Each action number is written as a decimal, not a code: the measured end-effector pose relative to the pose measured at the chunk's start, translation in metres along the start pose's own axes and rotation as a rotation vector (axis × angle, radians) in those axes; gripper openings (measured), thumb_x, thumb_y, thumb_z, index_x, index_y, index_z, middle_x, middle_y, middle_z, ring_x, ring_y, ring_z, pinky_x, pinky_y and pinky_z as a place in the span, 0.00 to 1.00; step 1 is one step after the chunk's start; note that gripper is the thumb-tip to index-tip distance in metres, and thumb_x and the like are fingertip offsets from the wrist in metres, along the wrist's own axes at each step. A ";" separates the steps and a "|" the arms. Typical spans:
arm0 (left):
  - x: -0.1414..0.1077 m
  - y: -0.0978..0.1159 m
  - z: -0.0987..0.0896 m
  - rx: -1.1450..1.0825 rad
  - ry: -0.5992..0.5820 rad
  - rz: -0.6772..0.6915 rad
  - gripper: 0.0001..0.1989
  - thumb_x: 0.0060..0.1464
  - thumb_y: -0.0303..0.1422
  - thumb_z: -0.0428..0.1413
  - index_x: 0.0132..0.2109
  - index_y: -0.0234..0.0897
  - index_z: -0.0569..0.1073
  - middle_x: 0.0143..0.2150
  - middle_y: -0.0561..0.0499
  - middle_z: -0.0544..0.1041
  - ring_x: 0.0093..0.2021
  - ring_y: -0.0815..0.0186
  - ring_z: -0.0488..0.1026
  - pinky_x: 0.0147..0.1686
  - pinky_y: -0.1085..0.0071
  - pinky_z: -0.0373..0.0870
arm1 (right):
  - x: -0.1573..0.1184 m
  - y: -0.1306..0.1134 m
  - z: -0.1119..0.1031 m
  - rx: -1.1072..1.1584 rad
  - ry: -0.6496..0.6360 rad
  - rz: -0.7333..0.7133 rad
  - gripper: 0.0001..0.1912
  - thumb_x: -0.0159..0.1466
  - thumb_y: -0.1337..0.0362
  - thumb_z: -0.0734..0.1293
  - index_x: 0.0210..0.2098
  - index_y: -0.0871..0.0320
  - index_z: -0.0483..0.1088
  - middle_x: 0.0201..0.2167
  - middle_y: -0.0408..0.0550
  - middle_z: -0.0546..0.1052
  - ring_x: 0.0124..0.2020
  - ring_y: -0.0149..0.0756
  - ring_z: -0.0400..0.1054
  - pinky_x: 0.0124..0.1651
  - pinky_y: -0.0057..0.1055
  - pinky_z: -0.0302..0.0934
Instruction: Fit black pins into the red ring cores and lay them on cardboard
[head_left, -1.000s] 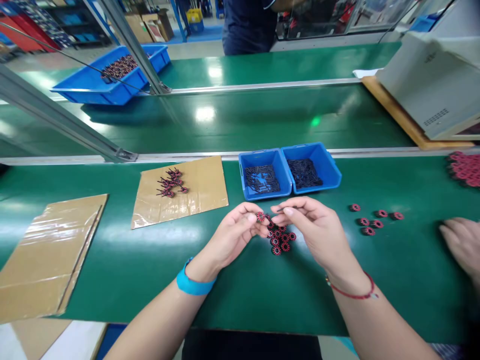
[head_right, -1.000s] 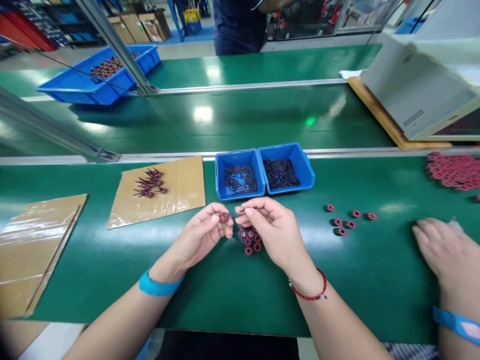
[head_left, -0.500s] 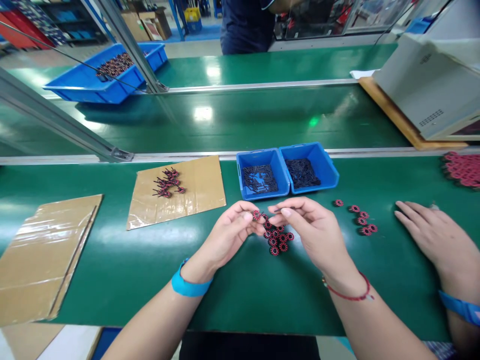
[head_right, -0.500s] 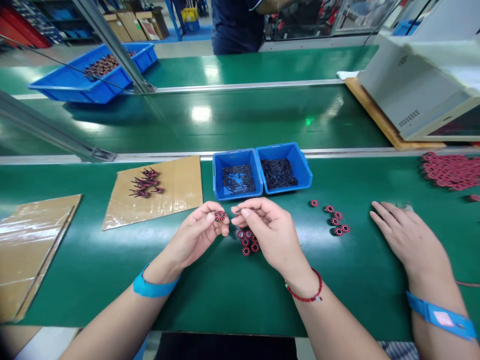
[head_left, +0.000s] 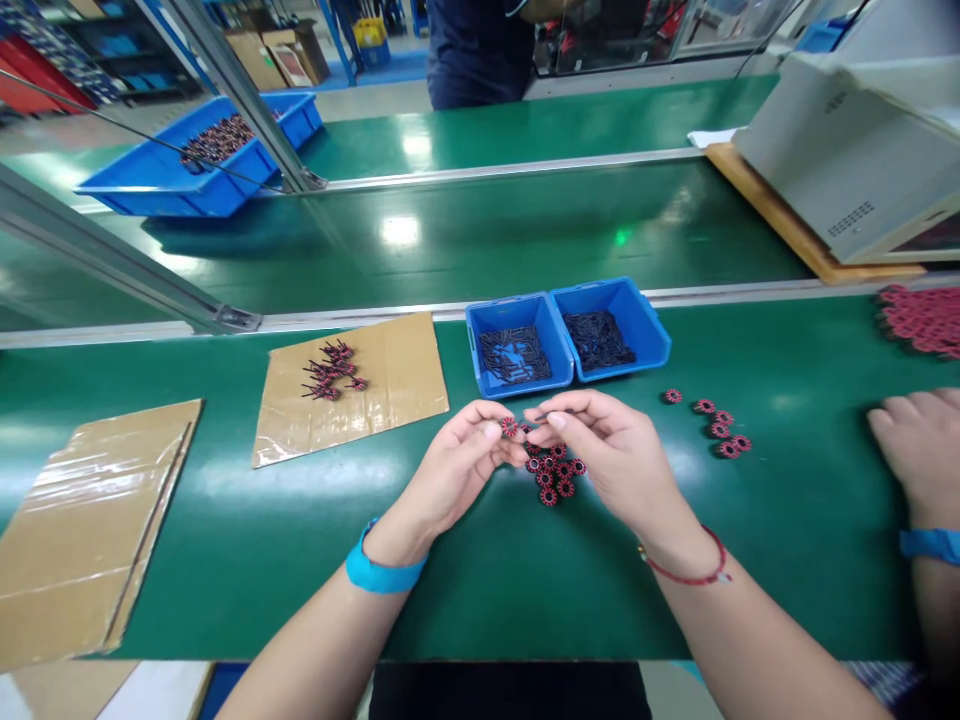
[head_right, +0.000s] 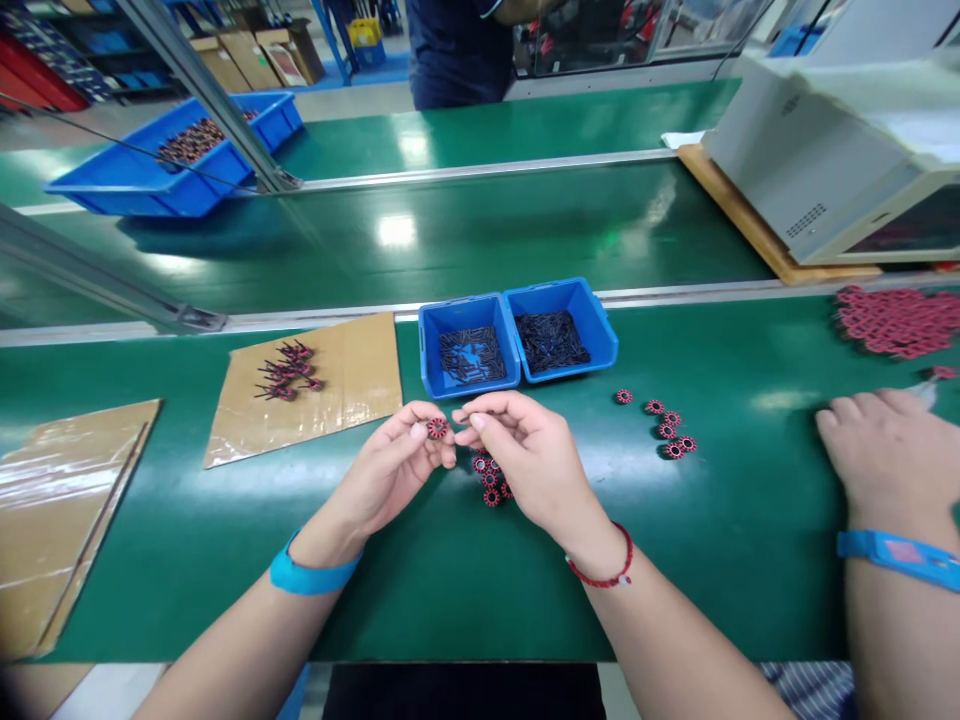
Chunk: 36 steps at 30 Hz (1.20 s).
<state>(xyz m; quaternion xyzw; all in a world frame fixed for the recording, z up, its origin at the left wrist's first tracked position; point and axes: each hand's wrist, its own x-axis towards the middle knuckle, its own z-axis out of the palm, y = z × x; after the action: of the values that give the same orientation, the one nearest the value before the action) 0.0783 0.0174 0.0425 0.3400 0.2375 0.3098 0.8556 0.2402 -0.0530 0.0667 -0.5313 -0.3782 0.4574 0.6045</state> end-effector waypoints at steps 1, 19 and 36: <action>0.000 0.000 0.000 -0.001 -0.001 -0.002 0.11 0.55 0.34 0.65 0.42 0.34 0.75 0.34 0.51 0.80 0.32 0.69 0.79 0.36 0.74 0.74 | 0.000 0.001 0.000 -0.024 -0.009 0.002 0.05 0.65 0.64 0.69 0.38 0.55 0.78 0.36 0.45 0.83 0.34 0.30 0.80 0.40 0.27 0.75; -0.001 -0.006 0.005 0.044 0.021 -0.183 0.17 0.54 0.43 0.65 0.37 0.33 0.73 0.24 0.52 0.78 0.20 0.71 0.74 0.23 0.77 0.70 | 0.000 0.004 -0.007 0.005 0.035 0.035 0.02 0.64 0.64 0.71 0.37 0.54 0.77 0.32 0.42 0.81 0.33 0.28 0.76 0.39 0.26 0.71; -0.001 -0.005 0.005 0.066 0.023 -0.200 0.16 0.55 0.42 0.64 0.36 0.33 0.72 0.25 0.52 0.77 0.21 0.71 0.73 0.23 0.76 0.68 | -0.004 0.004 -0.005 -0.165 -0.006 -0.032 0.03 0.66 0.63 0.69 0.38 0.53 0.76 0.35 0.42 0.81 0.37 0.32 0.76 0.42 0.29 0.70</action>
<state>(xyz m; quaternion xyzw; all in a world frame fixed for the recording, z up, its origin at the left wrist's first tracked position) 0.0824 0.0112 0.0421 0.3388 0.2901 0.2186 0.8679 0.2433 -0.0586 0.0623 -0.5718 -0.4248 0.4168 0.5647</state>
